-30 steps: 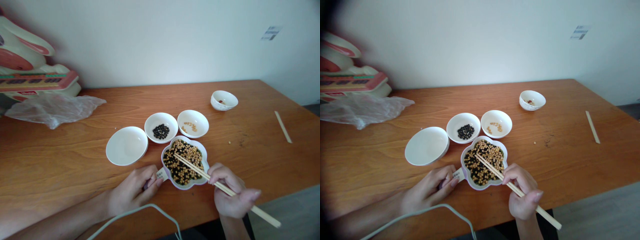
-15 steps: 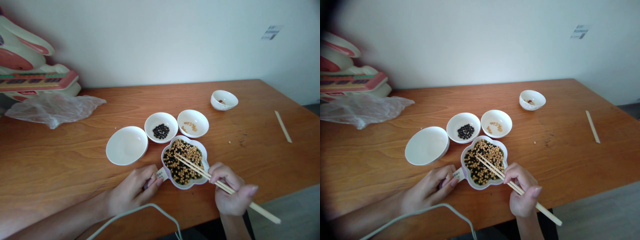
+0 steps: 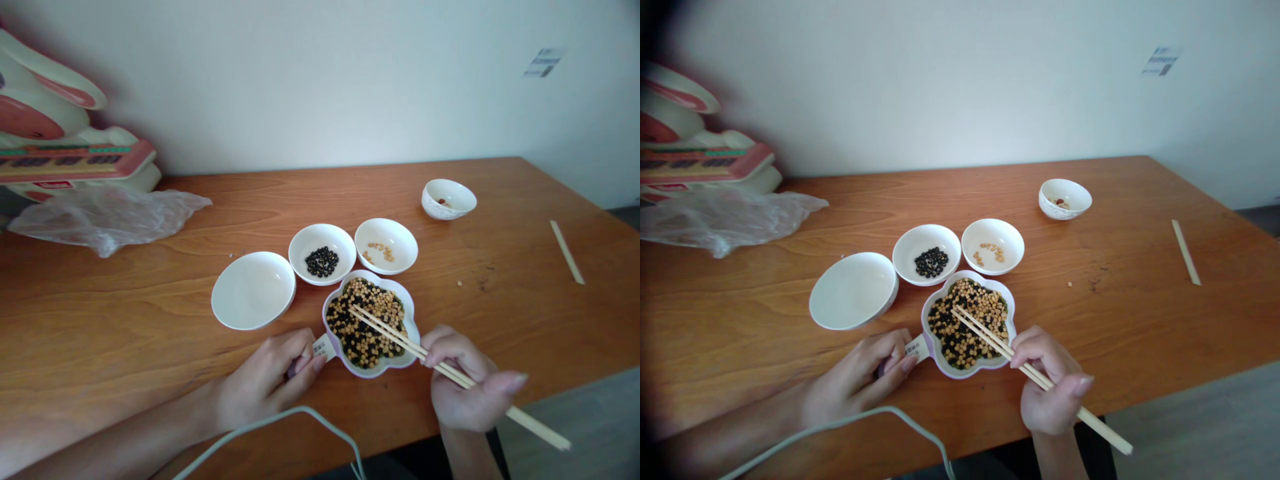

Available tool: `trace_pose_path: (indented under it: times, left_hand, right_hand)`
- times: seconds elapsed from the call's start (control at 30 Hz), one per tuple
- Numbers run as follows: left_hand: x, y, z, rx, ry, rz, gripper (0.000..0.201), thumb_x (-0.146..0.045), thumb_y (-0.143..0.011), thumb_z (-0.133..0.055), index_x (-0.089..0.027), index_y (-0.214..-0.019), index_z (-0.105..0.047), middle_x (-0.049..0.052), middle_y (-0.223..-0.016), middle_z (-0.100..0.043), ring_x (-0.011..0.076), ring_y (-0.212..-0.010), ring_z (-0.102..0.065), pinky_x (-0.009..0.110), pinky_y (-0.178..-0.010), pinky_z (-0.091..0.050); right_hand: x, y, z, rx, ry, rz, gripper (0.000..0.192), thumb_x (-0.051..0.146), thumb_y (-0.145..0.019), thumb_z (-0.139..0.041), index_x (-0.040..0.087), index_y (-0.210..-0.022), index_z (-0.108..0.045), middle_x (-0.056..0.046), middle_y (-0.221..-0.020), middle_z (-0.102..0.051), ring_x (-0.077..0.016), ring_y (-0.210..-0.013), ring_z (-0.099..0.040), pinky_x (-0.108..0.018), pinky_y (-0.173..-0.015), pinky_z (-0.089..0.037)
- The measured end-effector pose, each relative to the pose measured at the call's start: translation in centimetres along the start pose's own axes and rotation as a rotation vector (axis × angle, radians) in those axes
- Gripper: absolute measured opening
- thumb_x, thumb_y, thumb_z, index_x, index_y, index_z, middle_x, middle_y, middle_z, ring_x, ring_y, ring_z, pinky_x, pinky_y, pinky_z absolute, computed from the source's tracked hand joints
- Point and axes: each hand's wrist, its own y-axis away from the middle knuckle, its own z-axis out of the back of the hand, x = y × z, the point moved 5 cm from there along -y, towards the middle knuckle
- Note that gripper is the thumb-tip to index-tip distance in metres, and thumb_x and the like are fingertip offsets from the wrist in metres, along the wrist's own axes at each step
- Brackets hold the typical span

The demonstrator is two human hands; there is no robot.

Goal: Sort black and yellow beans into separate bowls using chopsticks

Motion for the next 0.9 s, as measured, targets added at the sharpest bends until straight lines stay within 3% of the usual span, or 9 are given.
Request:
trace_pose_path:
  times: [0.2,0.4,0.57,0.9]
  left_hand:
    - [-0.1,0.0,0.1,0.001,0.01,-0.007,0.027,-0.025,-0.109,-0.048,-0.023,-0.084,-0.038,-0.003,-0.08,-0.048,0.0111,-0.067,-0.041,0.026,-0.062,-0.034]
    - [0.2,0.1,0.0,-0.016,0.014,-0.023,0.028,-0.025,-0.108,-0.05,-0.023,-0.084,-0.037,-0.004,-0.08,-0.048,0.0107,-0.066,-0.04,0.025,-0.061,-0.034]
    - [0.3,0.1,0.0,-0.016,0.012,-0.018,0.027,-0.025,-0.108,-0.05,-0.023,-0.084,-0.037,-0.004,-0.079,-0.047,0.0106,-0.065,-0.038,0.025,-0.06,-0.033]
    - [0.2,-0.1,-0.1,-0.017,0.005,-0.019,0.028,-0.025,-0.108,-0.049,-0.023,-0.083,-0.037,-0.004,-0.078,-0.046,0.0108,-0.065,-0.038,0.025,-0.06,-0.032]
  right_hand:
    - [0.3,-0.7,0.8,-0.096,-0.032,0.09,0.083,0.071,-0.104,-0.019,0.021,-0.064,-0.071,-0.003,-0.054,-0.061,-0.0191,-0.053,-0.059,-0.035,-0.056,-0.044]
    - [0.8,-2.9,2.8,-0.355,-0.017,0.237,0.083,0.075,-0.101,-0.023,0.022,-0.055,-0.067,-0.003,-0.044,-0.055,-0.0173,-0.043,-0.053,-0.032,-0.046,-0.033]
    - [0.8,-4.2,2.9,-0.529,0.052,0.229,0.08,0.076,-0.099,-0.029,0.023,-0.05,-0.063,-0.001,-0.043,-0.053,-0.0175,-0.043,-0.052,-0.033,-0.049,-0.034]
    - [-0.7,-3.7,2.5,-0.504,0.112,0.119,0.082,0.071,-0.104,-0.02,0.021,-0.055,-0.064,-0.002,-0.047,-0.057,-0.0157,-0.045,-0.052,-0.03,-0.045,-0.033]
